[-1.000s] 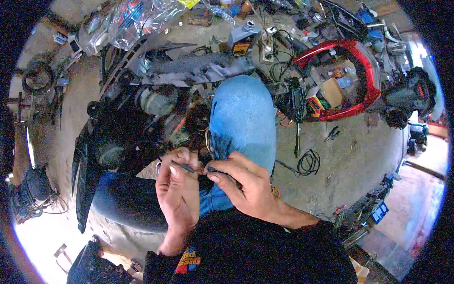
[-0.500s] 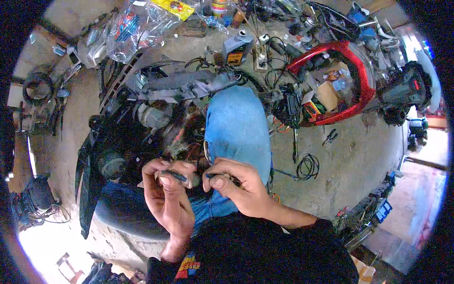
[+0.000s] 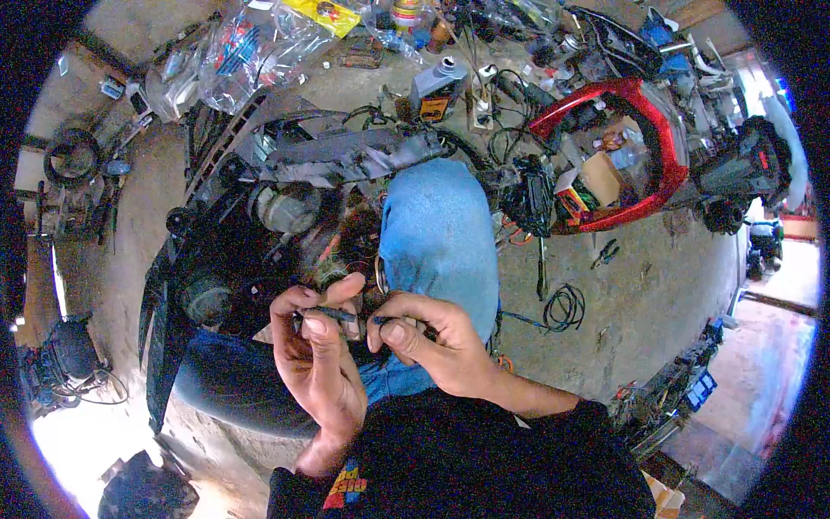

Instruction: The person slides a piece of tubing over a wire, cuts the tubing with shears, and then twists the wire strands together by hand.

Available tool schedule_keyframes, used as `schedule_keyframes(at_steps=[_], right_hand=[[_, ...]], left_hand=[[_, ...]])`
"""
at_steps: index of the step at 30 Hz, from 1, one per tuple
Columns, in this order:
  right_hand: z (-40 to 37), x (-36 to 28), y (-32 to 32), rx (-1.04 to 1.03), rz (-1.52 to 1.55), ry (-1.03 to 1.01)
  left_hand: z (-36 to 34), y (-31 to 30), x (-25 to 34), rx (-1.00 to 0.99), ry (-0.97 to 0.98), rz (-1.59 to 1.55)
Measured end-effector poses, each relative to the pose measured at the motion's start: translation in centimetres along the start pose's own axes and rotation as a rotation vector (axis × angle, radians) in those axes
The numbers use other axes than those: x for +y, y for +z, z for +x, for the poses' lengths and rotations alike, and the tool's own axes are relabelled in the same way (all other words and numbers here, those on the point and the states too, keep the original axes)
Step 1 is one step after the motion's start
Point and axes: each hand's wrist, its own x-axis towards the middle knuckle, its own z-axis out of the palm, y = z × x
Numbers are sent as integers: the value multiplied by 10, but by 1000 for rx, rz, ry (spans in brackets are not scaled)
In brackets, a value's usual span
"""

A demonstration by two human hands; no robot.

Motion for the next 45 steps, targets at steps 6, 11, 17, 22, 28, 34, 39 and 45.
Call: schedule_keyframes(at_steps=[6, 11, 17, 22, 28, 34, 39, 45], right_hand=[[-1, -3, 1, -23, -64, 3], [0, -8, 2, -26, -55, 27], [4, -13, 4, -43, -112, 6], [4, -13, 4, -34, -114, 12], [6, -7, 5, -9, -51, -4], [2, -5, 6, 12, 14, 45], [1, -5, 10, 39, 81, 80], [2, -7, 17, 88, 90, 72]], left_hand=[[1, -5, -3, -48, -34, -44], [1, -5, -1, -71, -145, -139], [3, -5, -8, -82, -170, -171], [2, -6, -9, -79, -192, -198], [1, -4, -8, -48, -204, -172], [2, -5, -8, -53, -216, -205], [3, -5, -7, -53, -228, -188], [4, -8, -8, -69, -224, -187]])
